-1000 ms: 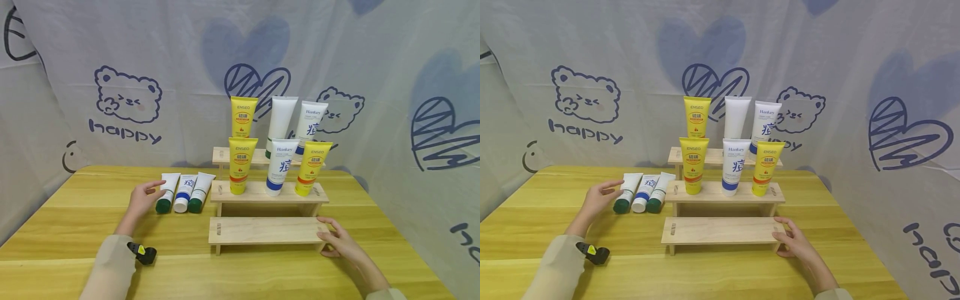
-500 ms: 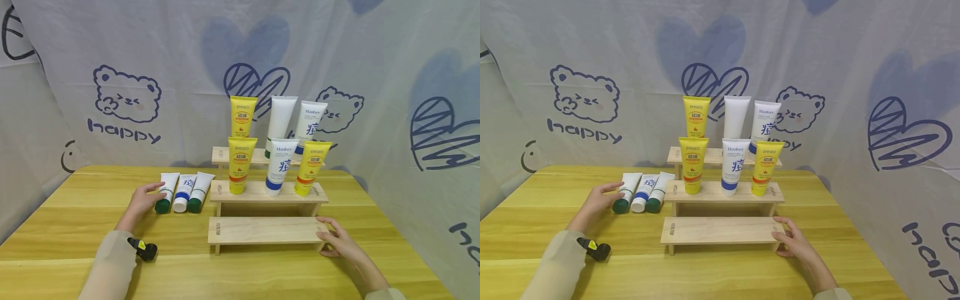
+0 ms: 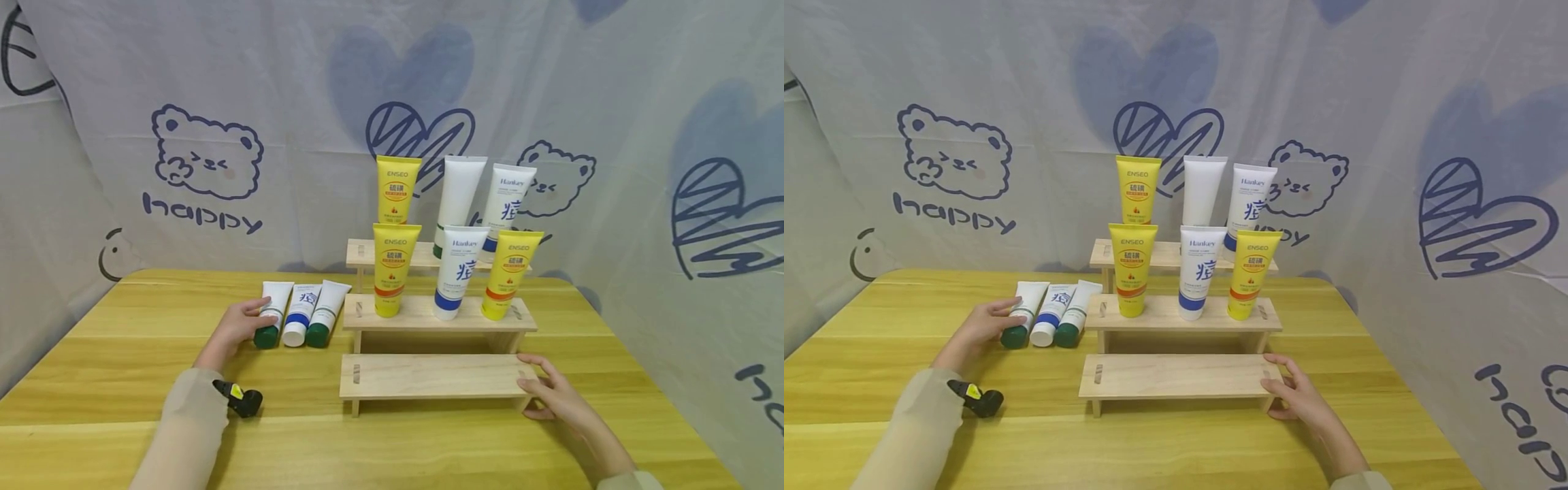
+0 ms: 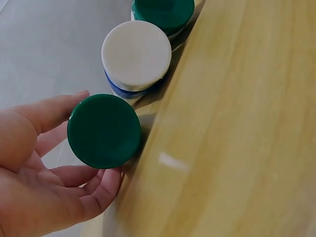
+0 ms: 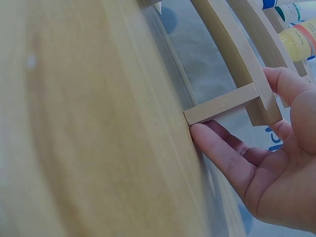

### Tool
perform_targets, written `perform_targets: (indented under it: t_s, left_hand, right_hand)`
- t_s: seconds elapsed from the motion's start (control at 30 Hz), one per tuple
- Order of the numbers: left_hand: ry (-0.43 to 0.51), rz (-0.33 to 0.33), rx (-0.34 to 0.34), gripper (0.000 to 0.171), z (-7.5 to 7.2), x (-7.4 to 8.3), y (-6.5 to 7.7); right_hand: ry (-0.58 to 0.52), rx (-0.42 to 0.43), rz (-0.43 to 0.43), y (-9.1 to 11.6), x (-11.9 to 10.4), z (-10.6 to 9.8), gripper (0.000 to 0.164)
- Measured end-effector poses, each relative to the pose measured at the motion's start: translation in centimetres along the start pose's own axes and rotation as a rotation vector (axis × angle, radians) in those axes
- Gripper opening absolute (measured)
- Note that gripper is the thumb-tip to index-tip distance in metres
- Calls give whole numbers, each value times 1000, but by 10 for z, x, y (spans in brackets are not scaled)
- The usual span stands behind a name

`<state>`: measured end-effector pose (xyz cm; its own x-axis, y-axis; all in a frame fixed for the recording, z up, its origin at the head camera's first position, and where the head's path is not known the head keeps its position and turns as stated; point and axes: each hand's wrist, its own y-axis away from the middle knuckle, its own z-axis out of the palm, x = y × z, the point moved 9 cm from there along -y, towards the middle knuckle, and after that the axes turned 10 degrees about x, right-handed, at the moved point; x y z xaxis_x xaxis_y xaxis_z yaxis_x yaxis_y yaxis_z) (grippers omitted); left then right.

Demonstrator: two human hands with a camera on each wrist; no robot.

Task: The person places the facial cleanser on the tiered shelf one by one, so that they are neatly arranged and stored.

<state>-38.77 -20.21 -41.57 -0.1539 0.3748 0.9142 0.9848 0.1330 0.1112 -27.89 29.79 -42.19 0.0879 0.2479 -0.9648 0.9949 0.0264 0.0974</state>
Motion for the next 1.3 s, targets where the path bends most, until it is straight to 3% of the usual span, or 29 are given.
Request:
perform_targets:
  t_s: [0.3, 0.6, 0.87, 1.07, 1.3]
  left_hand:
    - [-36, -13, -49, 62, 7, 4, 1]
    - [-11, 10, -11, 58, 6, 7, 0]
    - [-20, -33, 10, 59, 6, 4, -2]
    - [-21, 6, 55, 64, 4, 9, -2]
    - [65, 17, 72, 68, 3, 11, 1]
  right_hand:
    - [0, -7, -12, 0, -2, 0, 43]
    - [0, -11, -8, 0, -2, 1, 43]
    - [1, -8, -27, -1, -2, 0, 46]
    - [5, -1, -30, -1, -3, 0, 48]
    - [27, 14, -19, 0, 0, -1, 43]
